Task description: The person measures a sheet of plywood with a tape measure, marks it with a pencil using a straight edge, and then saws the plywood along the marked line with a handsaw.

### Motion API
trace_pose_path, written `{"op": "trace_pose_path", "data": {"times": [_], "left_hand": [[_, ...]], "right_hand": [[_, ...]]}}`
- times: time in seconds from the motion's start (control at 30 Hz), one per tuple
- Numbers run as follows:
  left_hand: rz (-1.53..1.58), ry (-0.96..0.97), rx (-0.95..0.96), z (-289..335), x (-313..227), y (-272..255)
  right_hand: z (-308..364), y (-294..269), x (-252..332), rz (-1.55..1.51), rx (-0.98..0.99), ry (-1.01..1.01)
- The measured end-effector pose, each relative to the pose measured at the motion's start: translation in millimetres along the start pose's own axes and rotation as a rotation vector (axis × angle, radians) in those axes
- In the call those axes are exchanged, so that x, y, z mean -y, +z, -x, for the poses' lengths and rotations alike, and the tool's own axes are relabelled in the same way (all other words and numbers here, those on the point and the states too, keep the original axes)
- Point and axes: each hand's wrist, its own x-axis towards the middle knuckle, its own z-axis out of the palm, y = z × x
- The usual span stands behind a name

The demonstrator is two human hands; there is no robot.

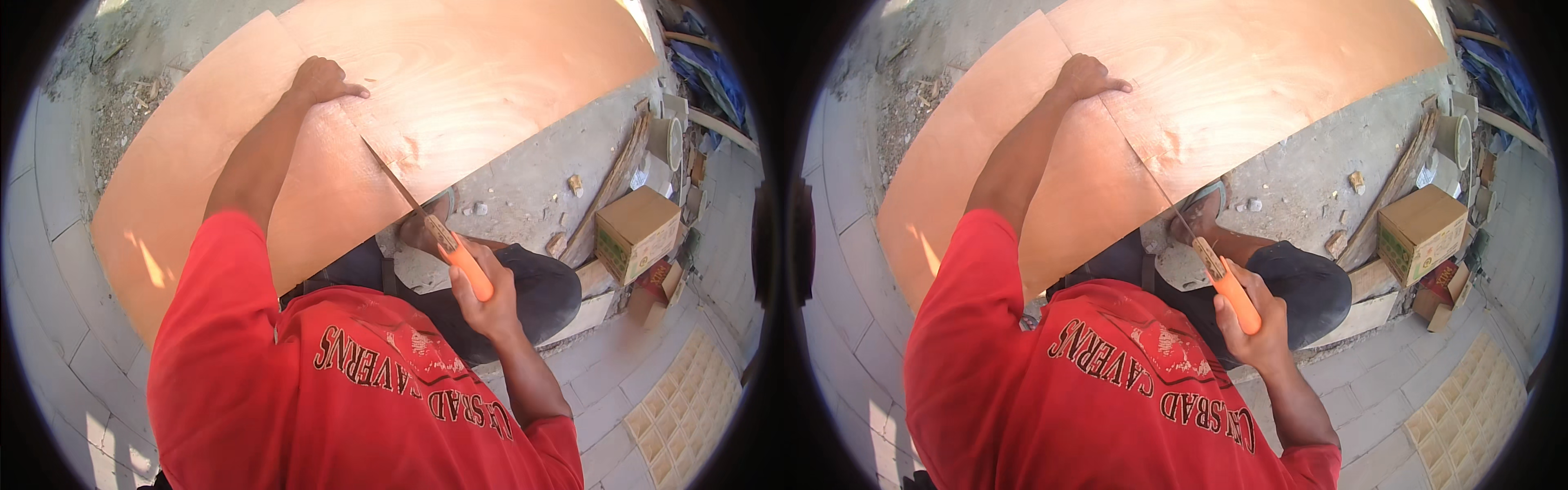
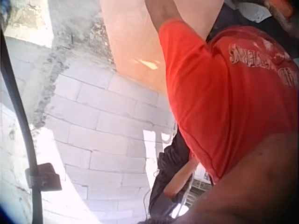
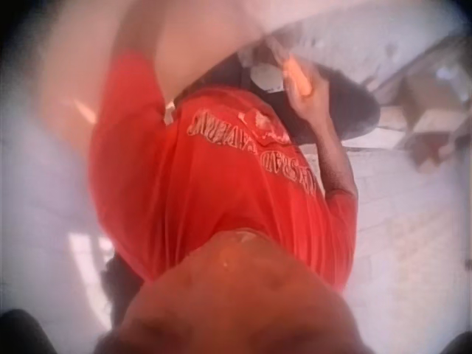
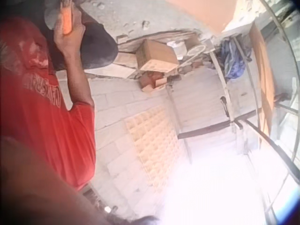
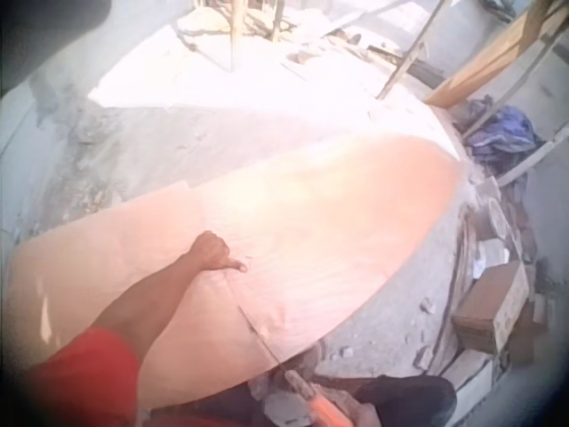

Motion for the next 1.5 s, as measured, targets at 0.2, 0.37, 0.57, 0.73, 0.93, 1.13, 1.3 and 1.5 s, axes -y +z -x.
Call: {"op": "trace_pose_path", "data": {"times": [0.2,0.37,0.57,0.73,0.93,1.13,1.3,1.5], "left_hand": [[0.023,-0.07,-0.005,14.0,8.1,-17.8],[0.015,-0.079,0.048,-1.4,2.2,5.2],[0.004,-0.046,-0.042,-9.8,21.8,-10.3],[0.022,-0.047,0.05,-14.2,-7.5,20.5],[-0.006,-0.047,-0.019,-17.5,10.8,-8.7],[-0.008,0.001,-0.022,-20.7,-13.9,24.8],[-0.025,-0.073,-0.013,-19.1,15.2,-14.5],[0.028,-0.031,0.031,-20.5,-16.4,32.4]], "right_hand": [[-17.1,6.3,7.3,-0.093,0.13,0.055],[-47.8,21.6,-20.5,-0.01,0.134,0.147],[6.9,-11.5,-20.2,-0.023,0.09,0.016],[-40.3,29.2,-46.9,-0.038,0.138,0.11],[7.7,-5.2,-39.6,-0.027,0.075,-0.013],[-41.6,49.8,-64.3,0.023,0.053,-0.018],[24.2,-18.8,-37.3,-0.066,0.071,0.133],[-58.1,39.7,-75.8,-0.05,0.102,0.092]]}}
